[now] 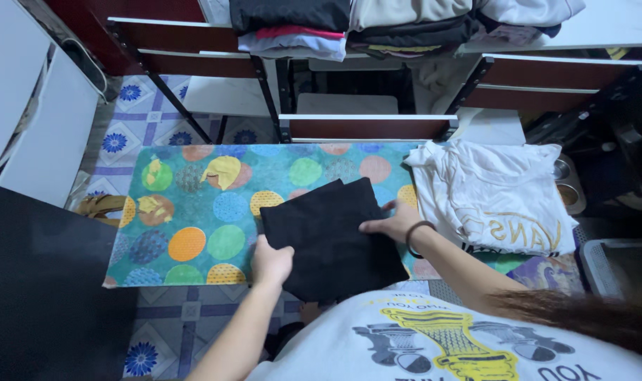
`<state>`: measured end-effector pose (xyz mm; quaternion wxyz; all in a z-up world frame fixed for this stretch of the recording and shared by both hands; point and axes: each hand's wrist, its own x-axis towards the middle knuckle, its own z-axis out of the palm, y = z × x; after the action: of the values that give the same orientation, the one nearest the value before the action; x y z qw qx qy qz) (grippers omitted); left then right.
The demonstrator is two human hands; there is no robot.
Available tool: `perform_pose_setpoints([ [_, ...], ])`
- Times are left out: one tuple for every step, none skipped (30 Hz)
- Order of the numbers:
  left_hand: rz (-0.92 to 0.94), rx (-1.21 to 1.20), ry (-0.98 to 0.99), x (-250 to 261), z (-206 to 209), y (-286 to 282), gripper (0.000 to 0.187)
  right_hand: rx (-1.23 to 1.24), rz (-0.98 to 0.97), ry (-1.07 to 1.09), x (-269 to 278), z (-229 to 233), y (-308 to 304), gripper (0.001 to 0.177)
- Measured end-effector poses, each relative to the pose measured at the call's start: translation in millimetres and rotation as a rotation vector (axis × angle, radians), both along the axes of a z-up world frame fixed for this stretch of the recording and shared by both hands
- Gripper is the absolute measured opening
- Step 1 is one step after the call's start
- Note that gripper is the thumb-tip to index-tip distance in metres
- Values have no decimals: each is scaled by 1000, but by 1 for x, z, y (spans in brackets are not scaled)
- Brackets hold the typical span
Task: The person folds several garments, including a black top, a white t-shirt, and a pair of black shorts, on a small table. They smooth and fold each item neatly and place them into a growing stack.
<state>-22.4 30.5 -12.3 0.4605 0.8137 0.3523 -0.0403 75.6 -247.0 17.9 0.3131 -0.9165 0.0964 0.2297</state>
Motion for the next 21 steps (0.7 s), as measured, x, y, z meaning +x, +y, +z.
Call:
perform_pose_setpoints([
  [-19,120,47,0,4,-5,62,38,36,29,1,-6,5,90],
  [-32,275,-5,-3,8,-10,72,79,72,54,4,-9,10,92],
  [-43,431,-56,-11,11,-15,82,106,70,67,5,-10,16,80],
  [-55,585,-109,-13,13,-19,93,132,68,79,6,-8,22,68],
  [-78,625,-158,-14,14,-21,88,158,65,92,6,-4,28,56],
  [-101,662,-202,-21,12,-21,82,348,1,125,5,3,33,52],
  [-124,700,-247,-25,9,-21,77,537,-64,157,5,13,37,48],
  [-196,530,-216,-19,6,-22,60,728,-130,185,6,26,41,44],
  [-272,363,-185,-12,3,-24,43,685,-53,98,7,42,44,40],
  [-354,196,-153,-8,0,-27,27,638,20,14,6,59,46,36],
  [-221,-234,-72,2,-2,-32,31,588,92,-69,4,78,47,33],
  [-79,-660,18,19,-2,-40,36,563,253,-204,2,97,46,36],
  [75,-1080,116,37,2,-49,42,532,414,-339,-1,116,43,42],
  [78,-1325,121,50,8,-52,43,494,575,-475,-6,134,38,50],
  [38,-1480,81,62,17,-57,43,447,688,-575,-14,148,35,53],
  [-6,-1608,35,73,28,-60,44,397,799,-670,-23,160,31,56],
  [-38,-1668,-3,78,39,-63,44,343,911,-762,-30,168,29,60],
  [-73,-1716,-44,83,51,-65,44,270,994,-758,-38,173,28,55],
  [-97,-1728,-59,85,62,-70,45,195,1076,-751,-46,176,25,51],
  [-122,-1746,-67,84,70,-77,45,121,1154,-736,-54,175,22,46],
  [-143,-1750,-69,85,78,-83,46,186,1130,-762,-59,173,14,40],
])
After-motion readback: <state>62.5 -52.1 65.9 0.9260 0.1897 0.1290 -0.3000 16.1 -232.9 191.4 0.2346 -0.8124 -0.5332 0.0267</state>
